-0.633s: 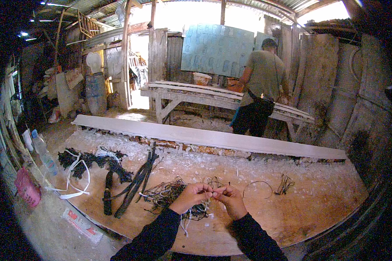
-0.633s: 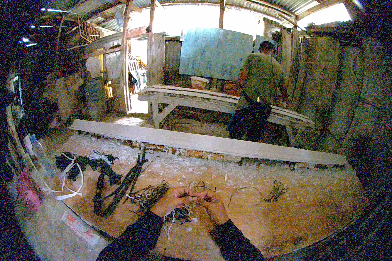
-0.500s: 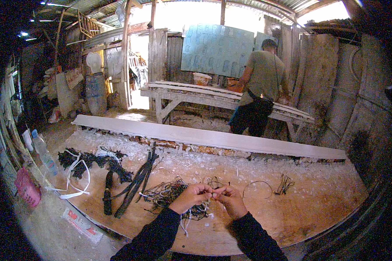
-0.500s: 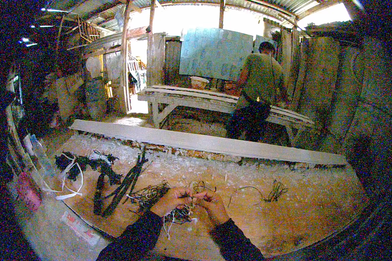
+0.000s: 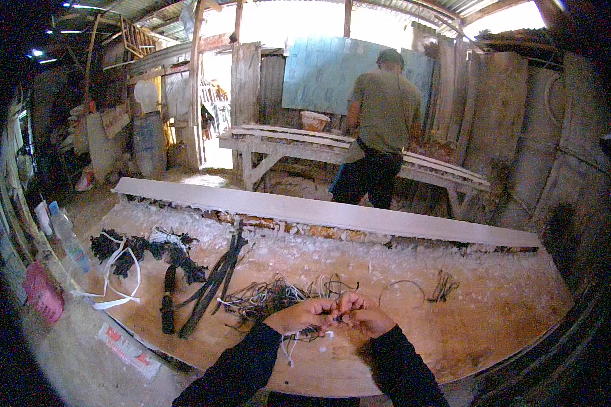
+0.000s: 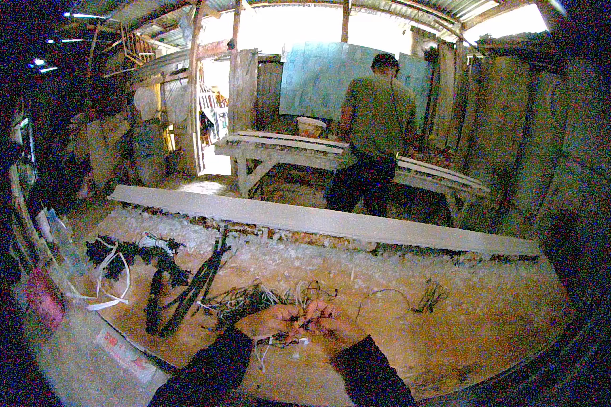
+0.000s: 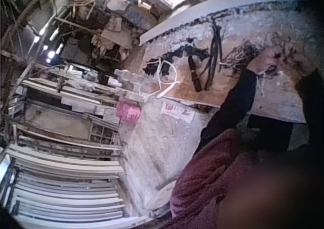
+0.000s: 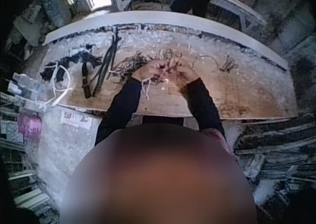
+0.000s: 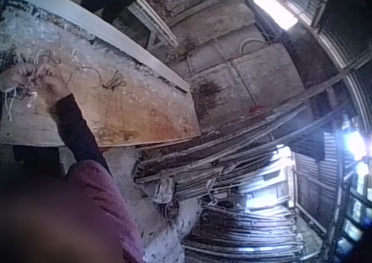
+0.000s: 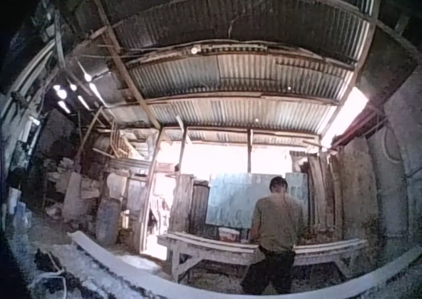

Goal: The person repeatedly picks up black cable ties and white wires from a wooden workbench, loops the ties around the wires, and pulls them tight by hand. A second person works at a separate bench in the background. The camera wearer continues this one-at-a-time tying process throughout the clip.

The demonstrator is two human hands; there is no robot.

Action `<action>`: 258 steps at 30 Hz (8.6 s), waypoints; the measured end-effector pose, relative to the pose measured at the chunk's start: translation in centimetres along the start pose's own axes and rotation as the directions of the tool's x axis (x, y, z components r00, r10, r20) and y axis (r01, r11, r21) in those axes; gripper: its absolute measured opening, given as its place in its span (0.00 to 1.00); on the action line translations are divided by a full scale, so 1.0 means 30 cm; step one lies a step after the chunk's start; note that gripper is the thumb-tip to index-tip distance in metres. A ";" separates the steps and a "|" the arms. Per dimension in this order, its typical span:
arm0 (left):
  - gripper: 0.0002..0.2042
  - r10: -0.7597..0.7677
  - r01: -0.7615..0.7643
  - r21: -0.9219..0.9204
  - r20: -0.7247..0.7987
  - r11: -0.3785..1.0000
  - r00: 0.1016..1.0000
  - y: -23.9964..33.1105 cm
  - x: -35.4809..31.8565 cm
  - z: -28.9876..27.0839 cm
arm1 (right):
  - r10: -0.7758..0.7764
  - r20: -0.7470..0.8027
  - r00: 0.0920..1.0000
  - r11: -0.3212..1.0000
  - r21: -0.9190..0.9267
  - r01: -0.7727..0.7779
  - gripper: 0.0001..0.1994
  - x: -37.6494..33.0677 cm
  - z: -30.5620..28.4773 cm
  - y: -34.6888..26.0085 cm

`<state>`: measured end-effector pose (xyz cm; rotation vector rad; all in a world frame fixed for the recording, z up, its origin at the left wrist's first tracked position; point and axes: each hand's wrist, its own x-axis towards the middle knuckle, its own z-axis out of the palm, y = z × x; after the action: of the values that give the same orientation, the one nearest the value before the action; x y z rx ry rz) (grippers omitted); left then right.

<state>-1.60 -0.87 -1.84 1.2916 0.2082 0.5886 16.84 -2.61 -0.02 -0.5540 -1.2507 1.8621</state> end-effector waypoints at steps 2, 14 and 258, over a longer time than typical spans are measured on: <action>0.12 -0.029 0.029 0.014 -0.021 0.999 0.999 -0.001 -0.006 0.009 | 0.002 0.010 1.000 1.000 0.001 -0.002 0.10 -0.009 -0.010 -0.004; 0.09 0.108 -0.150 -0.168 -0.235 0.974 0.966 -0.022 0.019 0.010 | -0.095 -0.090 0.991 0.970 0.218 0.112 0.08 0.015 0.047 -0.019; 0.05 0.398 -0.060 0.465 -0.676 0.883 0.620 0.027 0.000 -0.026 | -0.675 -0.369 0.639 0.597 -0.782 0.180 0.05 0.063 -0.033 0.049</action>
<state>-2.19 -0.07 -1.29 1.4055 0.9198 1.3794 15.91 -0.80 -1.61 -1.0398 -1.3868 0.5777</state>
